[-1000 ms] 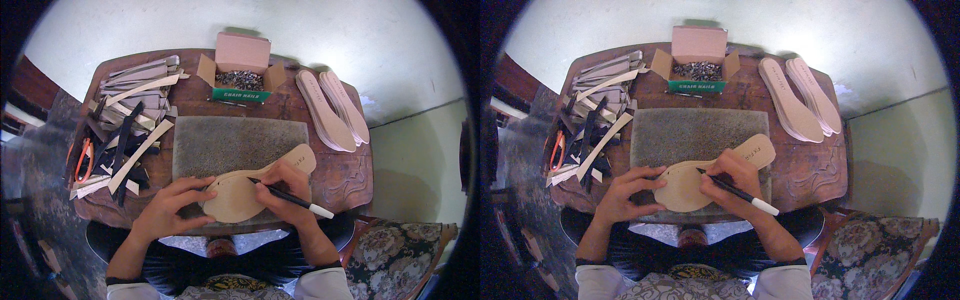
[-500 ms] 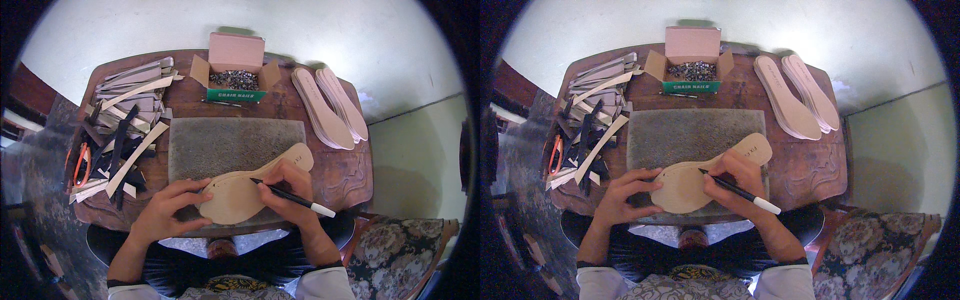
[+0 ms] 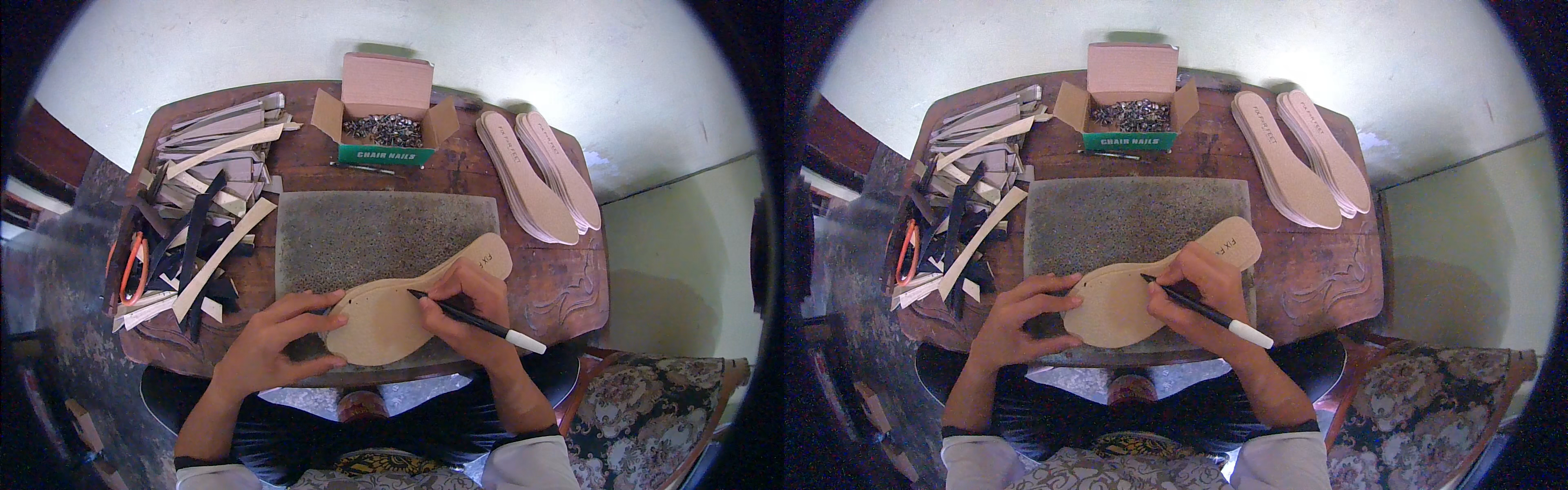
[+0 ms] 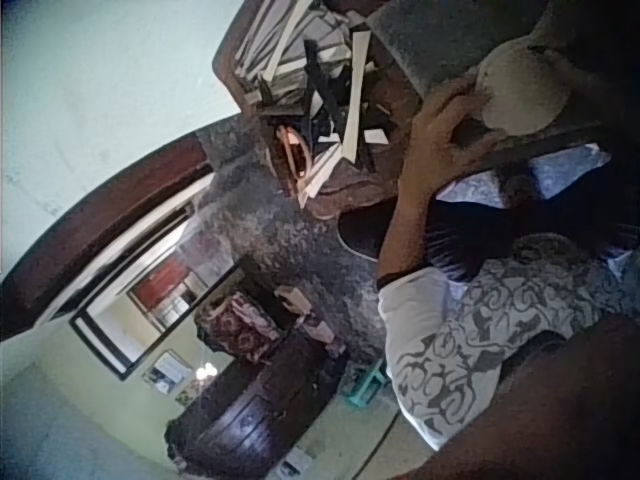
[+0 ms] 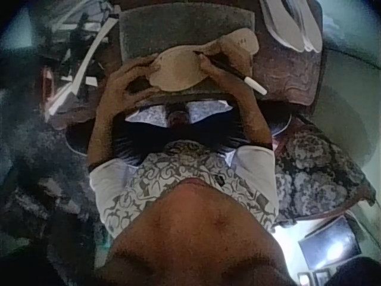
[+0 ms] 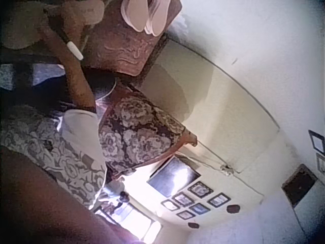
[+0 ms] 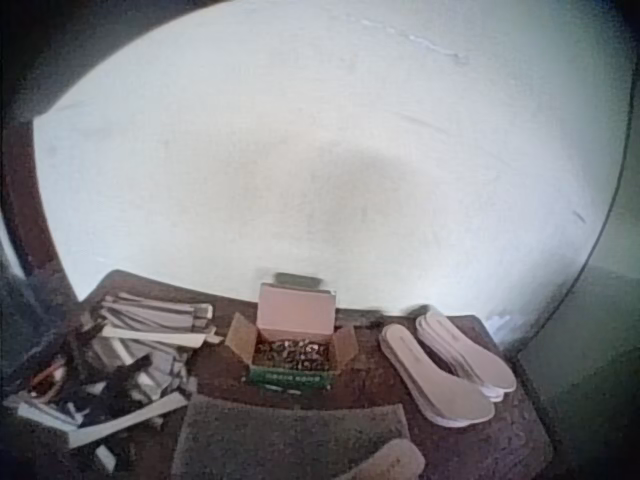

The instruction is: The person marks the surface of shoe insoles with a black marker. They pick up insoles from a stack, place them on a work surface, and draw lines or dots on them before moving them to a separate pile.

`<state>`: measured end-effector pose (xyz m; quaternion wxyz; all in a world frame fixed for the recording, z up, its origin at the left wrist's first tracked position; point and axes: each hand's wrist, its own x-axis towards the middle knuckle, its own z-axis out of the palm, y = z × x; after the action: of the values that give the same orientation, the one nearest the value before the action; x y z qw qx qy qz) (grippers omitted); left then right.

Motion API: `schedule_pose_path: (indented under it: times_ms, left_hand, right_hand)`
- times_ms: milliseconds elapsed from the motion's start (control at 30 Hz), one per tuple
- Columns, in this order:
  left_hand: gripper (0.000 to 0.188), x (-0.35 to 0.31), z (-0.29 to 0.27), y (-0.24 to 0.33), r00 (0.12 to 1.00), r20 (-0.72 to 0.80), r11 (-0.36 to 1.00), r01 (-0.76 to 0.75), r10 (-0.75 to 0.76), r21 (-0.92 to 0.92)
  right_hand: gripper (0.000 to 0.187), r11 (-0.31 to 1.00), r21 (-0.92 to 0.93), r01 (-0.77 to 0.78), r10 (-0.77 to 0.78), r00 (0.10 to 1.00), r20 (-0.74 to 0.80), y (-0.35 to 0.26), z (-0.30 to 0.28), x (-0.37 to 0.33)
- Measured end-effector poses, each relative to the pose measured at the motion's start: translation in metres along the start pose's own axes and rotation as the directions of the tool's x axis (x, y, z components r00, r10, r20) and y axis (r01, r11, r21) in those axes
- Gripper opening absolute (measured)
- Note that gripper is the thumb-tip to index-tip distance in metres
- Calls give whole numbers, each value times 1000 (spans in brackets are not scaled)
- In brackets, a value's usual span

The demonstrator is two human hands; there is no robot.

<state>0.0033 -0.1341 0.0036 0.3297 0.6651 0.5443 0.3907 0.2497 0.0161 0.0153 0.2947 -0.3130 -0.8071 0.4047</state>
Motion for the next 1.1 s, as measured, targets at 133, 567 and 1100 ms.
schedule_pose_path:
  times_ms: [133, 567, 1100]
  left_hand:
    - [55, 1, 1, -1, 1000, 1, 1000, -2, 2, 4]
    - [55, -1, 1, -2, 1000, 7, 1000, -5, 5, 15]
    - [57, -1, 3, -1, 1000, -15, 999, -26, 27, 43]
  right_hand:
    - [17, 1000, -6, 21, -21, 1000, -12, 2, 1, 0]
    - [17, 999, -12, 32, -32, 999, -5, 0, 0, 1]
    - [19, 996, 74, -51, 54, 998, -34, 0, 0, -3]
